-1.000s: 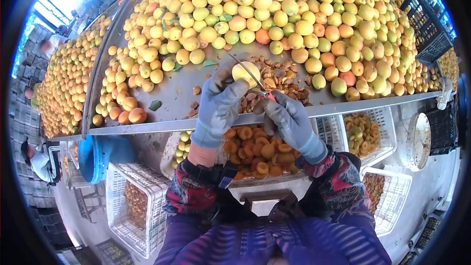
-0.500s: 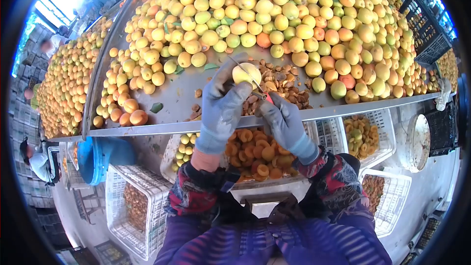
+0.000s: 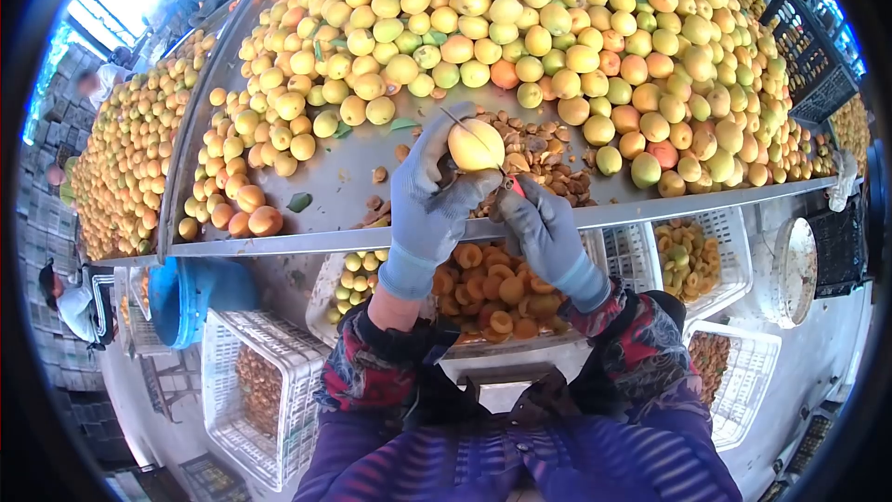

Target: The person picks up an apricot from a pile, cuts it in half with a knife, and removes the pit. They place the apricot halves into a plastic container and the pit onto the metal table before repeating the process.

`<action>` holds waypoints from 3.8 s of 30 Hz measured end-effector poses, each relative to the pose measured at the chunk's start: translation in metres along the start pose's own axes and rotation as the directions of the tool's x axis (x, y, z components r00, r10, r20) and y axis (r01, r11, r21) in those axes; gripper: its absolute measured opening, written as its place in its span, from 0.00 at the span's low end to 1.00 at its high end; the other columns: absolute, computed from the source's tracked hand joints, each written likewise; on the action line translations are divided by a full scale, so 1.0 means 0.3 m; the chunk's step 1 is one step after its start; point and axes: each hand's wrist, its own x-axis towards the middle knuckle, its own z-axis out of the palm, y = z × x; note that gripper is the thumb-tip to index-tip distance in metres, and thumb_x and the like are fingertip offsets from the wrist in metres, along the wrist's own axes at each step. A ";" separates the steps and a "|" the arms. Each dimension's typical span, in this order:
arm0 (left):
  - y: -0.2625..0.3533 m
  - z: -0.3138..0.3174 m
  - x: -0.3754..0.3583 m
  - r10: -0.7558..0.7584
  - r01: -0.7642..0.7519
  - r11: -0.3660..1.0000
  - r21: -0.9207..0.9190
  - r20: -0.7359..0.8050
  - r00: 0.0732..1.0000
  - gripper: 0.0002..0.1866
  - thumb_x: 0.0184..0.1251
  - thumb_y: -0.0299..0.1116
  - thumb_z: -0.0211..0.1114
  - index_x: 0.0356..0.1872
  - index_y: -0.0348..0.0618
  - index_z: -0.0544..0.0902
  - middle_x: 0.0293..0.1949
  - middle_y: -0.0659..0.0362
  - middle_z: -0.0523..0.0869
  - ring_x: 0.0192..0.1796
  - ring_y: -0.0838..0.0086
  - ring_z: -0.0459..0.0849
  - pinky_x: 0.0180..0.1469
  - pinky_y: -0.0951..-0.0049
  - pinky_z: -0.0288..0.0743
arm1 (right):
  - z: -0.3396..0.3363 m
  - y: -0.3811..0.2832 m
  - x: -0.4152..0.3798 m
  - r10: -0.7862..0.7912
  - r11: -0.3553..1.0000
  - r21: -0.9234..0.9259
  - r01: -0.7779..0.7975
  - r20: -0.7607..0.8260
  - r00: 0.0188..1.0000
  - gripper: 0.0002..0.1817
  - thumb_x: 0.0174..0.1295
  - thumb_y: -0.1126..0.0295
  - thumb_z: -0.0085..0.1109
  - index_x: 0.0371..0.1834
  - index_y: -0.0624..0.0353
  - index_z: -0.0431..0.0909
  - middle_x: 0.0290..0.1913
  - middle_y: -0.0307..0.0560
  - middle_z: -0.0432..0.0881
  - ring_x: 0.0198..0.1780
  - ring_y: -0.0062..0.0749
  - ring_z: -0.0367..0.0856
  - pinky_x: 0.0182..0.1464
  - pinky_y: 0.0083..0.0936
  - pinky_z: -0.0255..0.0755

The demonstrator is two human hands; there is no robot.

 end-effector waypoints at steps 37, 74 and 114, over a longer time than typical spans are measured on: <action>0.057 -0.025 -0.013 -0.068 0.062 0.987 0.145 0.040 0.997 0.27 0.60 0.26 0.67 0.61 0.32 0.70 0.52 0.58 0.79 0.52 0.76 0.78 0.56 0.73 0.72 | -0.039 -0.005 0.011 0.009 1.000 -0.012 -0.008 0.147 0.989 0.14 0.70 0.64 0.49 0.38 0.66 0.73 0.18 0.40 0.68 0.20 0.22 0.63 0.24 0.20 0.61; -0.008 -0.006 -0.010 0.036 -0.039 0.990 -0.136 -0.028 0.999 0.26 0.61 0.26 0.66 0.61 0.31 0.71 0.49 0.59 0.80 0.47 0.80 0.77 0.50 0.79 0.75 | -0.021 -0.050 -0.018 0.143 0.913 0.342 -0.222 0.243 0.959 0.26 0.72 0.48 0.40 0.28 0.60 0.74 0.13 0.31 0.65 0.11 0.15 0.59 0.15 0.15 0.52; -0.082 0.097 -0.103 -0.306 0.321 0.925 0.203 -0.101 0.947 0.22 0.76 0.49 0.44 0.42 0.39 0.78 0.29 0.64 0.80 0.28 0.84 0.74 0.28 0.84 0.66 | -0.028 -0.037 0.053 -0.241 0.950 -0.238 0.201 -0.154 0.958 0.10 0.61 0.66 0.63 0.33 0.61 0.74 0.22 0.35 0.77 0.21 0.15 0.72 0.23 0.17 0.68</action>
